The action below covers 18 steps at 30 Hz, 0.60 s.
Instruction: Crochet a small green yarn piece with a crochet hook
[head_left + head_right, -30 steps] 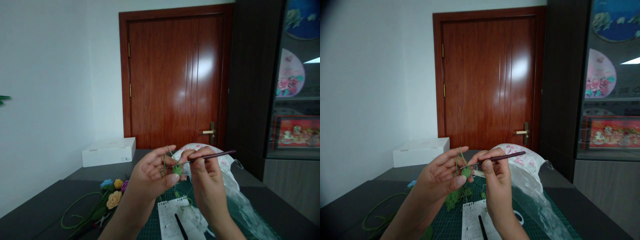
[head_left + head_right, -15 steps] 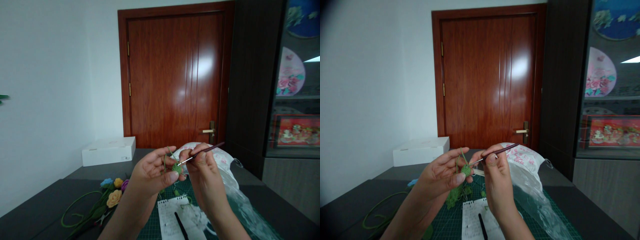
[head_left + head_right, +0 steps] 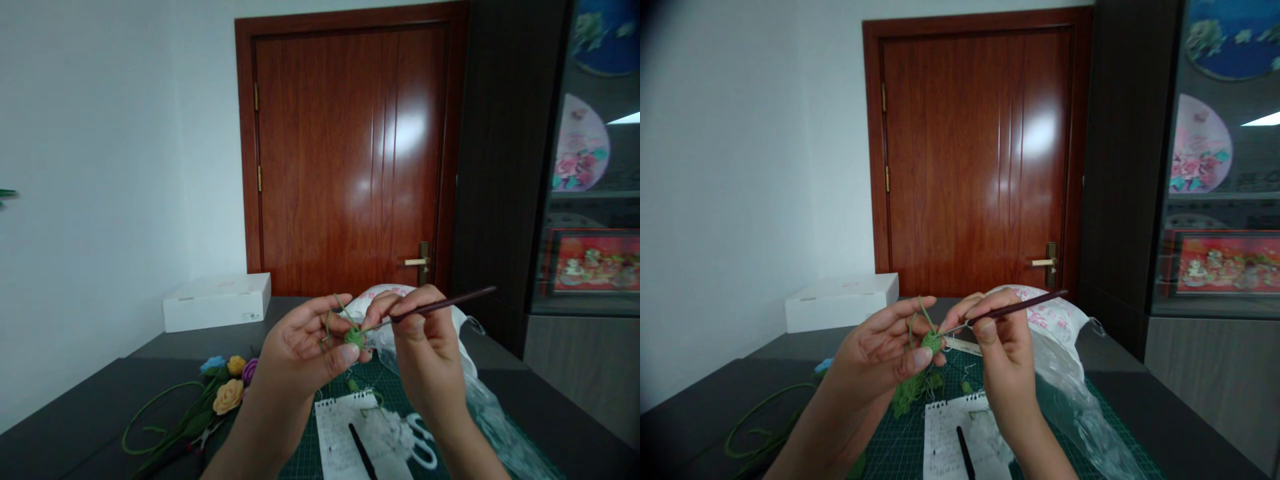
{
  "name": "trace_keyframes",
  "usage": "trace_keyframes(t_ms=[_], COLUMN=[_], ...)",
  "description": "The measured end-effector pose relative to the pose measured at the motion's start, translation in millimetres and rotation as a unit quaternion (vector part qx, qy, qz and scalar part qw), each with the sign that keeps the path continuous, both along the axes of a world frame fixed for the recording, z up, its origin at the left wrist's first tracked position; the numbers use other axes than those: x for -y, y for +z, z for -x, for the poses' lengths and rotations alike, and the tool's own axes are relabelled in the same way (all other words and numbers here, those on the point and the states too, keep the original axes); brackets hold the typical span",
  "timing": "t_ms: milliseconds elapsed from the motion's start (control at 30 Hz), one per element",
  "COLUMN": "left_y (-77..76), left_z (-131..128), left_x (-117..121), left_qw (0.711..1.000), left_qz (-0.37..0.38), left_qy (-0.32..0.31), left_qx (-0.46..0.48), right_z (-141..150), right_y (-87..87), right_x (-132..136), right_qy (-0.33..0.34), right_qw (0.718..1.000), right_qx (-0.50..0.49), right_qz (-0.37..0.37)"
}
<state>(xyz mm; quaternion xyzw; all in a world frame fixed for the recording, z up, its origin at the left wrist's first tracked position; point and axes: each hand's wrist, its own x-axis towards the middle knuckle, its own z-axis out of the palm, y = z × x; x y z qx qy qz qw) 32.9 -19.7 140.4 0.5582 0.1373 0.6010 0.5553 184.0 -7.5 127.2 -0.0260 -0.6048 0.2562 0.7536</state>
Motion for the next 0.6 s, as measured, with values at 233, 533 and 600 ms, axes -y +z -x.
trace_keyframes(t_ms=[233,533,600], left_y=[-2.3,-5.8,-7.4], left_z=[0,3,4], left_x=[3,-7,-8], left_qw=[1.000,0.999,1.000], left_qz=[-0.005,-0.038,-0.023], left_qy=[0.003,-0.003,0.018], left_qx=[0.001,-0.005,-0.012], right_z=[-4,-13,-12], right_y=[0.4,-5.1,-5.9], right_x=[8,12,13], right_qy=[-0.119,-0.270,-0.286], right_qw=[0.989,0.929,0.926], right_qx=[0.042,0.168,0.162], right_qz=[-0.074,-0.190,-0.188])
